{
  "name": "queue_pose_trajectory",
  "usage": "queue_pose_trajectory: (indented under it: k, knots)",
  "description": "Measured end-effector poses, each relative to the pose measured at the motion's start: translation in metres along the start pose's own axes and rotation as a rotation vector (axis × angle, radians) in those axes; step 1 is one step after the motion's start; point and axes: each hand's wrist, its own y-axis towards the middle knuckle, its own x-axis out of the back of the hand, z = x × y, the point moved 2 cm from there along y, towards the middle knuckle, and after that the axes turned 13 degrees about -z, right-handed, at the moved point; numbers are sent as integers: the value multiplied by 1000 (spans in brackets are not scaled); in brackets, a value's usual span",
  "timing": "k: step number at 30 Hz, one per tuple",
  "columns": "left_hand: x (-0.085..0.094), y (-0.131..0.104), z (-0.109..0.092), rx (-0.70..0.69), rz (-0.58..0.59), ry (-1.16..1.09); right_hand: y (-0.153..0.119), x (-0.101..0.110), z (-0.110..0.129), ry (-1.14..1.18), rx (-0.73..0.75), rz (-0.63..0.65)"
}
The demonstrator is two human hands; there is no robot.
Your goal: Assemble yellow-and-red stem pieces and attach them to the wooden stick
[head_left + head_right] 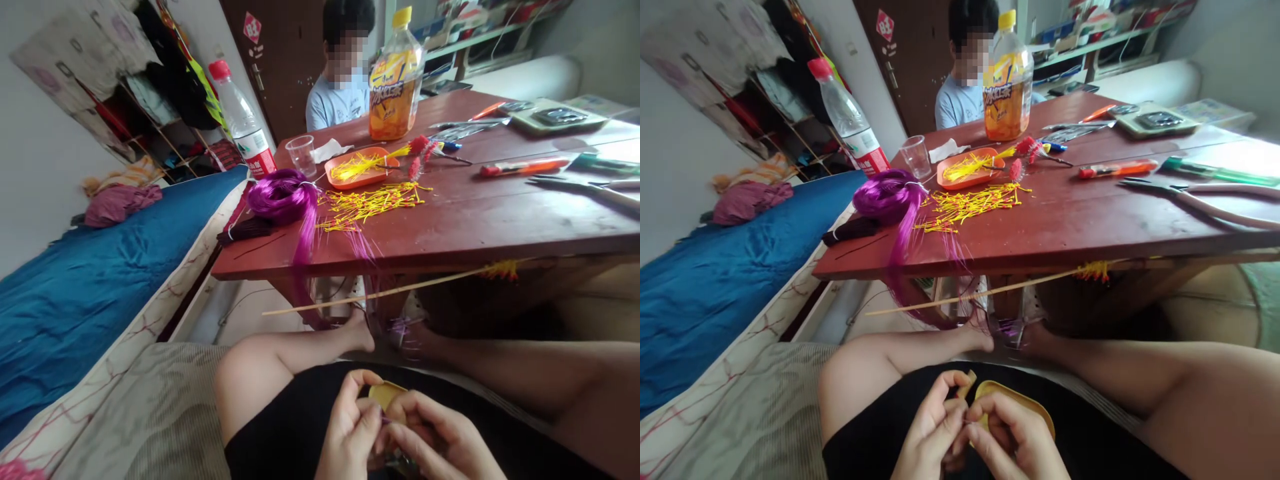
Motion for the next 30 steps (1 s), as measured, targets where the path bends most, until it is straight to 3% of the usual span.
queue_pose_trajectory:
  k: [3, 9, 16, 23, 30]
  knots:
    - [0, -1, 2, -4, 1, 79, 1, 1, -1, -16, -14, 66]
    - [-1, -3, -3, -145, -131, 247, 0, 5, -2, -91, 73, -36]
    - [5, 4, 6, -8, -164, 49, 0, 12, 3, -179, 166, -112]
    - [10, 4, 9, -53, -137, 83, -3, 11, 4, -246, 197, -176]
    - [12, 5, 10, -88, -132, 175, 0, 7, 4, -262, 98, 3]
